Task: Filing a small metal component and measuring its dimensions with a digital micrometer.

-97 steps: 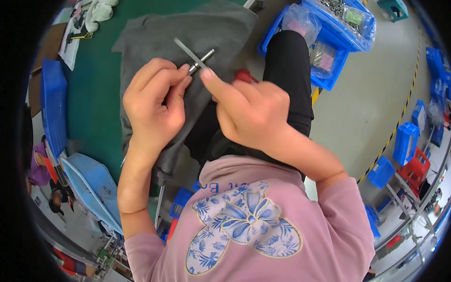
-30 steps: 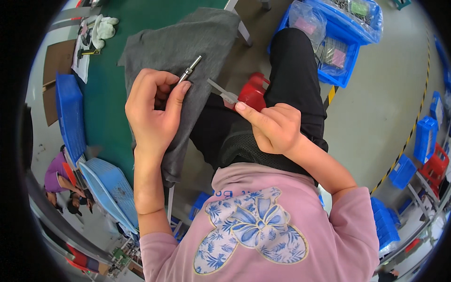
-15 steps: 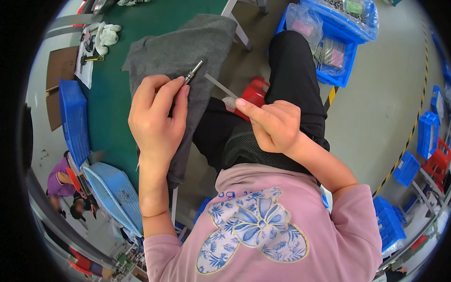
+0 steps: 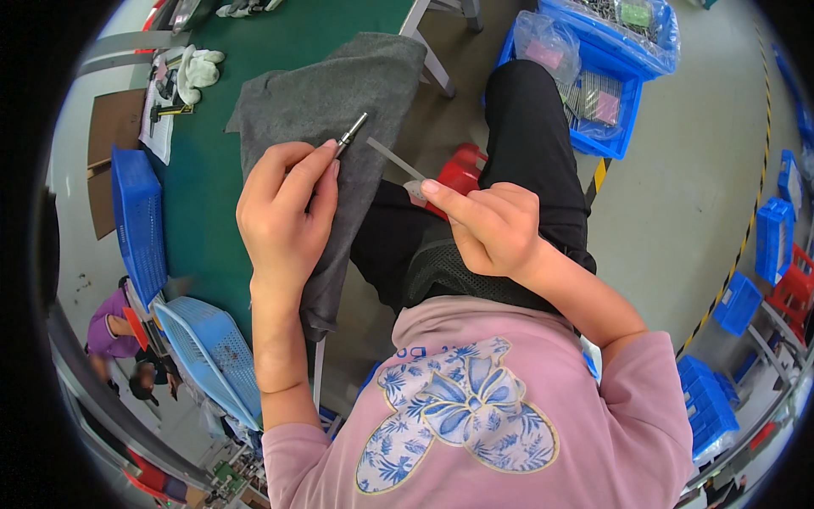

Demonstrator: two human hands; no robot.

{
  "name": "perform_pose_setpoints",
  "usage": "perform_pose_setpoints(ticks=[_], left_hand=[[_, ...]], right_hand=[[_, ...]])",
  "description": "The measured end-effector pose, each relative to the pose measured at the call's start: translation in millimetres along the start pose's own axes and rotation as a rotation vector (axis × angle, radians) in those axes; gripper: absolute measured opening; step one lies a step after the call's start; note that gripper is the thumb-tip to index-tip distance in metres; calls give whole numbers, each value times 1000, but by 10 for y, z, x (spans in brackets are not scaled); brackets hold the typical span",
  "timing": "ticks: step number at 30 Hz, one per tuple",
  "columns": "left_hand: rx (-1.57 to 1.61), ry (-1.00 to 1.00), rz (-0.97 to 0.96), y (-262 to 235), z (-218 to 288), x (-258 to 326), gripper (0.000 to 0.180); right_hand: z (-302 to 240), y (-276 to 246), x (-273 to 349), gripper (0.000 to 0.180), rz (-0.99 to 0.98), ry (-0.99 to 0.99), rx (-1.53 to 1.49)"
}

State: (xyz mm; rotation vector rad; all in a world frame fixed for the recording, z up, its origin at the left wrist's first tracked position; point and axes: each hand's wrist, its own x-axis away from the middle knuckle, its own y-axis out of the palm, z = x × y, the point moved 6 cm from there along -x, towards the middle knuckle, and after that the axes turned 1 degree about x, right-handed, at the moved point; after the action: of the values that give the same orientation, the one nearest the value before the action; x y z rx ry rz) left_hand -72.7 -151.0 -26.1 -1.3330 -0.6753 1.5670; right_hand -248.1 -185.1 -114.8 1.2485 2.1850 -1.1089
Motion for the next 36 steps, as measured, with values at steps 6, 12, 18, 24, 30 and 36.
perform_pose_setpoints(ticks=[6, 12, 18, 24, 30, 36], left_hand=[[-108, -12, 0, 13, 18, 2, 17], [83, -122, 2, 31, -75, 6, 18], [38, -99, 24, 25, -66, 16, 19], [44, -60, 80, 87, -62, 28, 20], [90, -45, 95, 93, -58, 26, 20], [136, -68, 88, 119, -53, 31, 20]], right_hand=[[17, 49, -54, 42, 4, 5, 3], [-1, 71, -119, 42, 4, 2, 10], [-11, 92, -182, 43, -6, -12, 53], [-97, 111, -218, 46, -41, -21, 186], [-246, 130, -589, 51, -62, -2, 282], [-233, -22, -498, 49, -189, 47, 340]])
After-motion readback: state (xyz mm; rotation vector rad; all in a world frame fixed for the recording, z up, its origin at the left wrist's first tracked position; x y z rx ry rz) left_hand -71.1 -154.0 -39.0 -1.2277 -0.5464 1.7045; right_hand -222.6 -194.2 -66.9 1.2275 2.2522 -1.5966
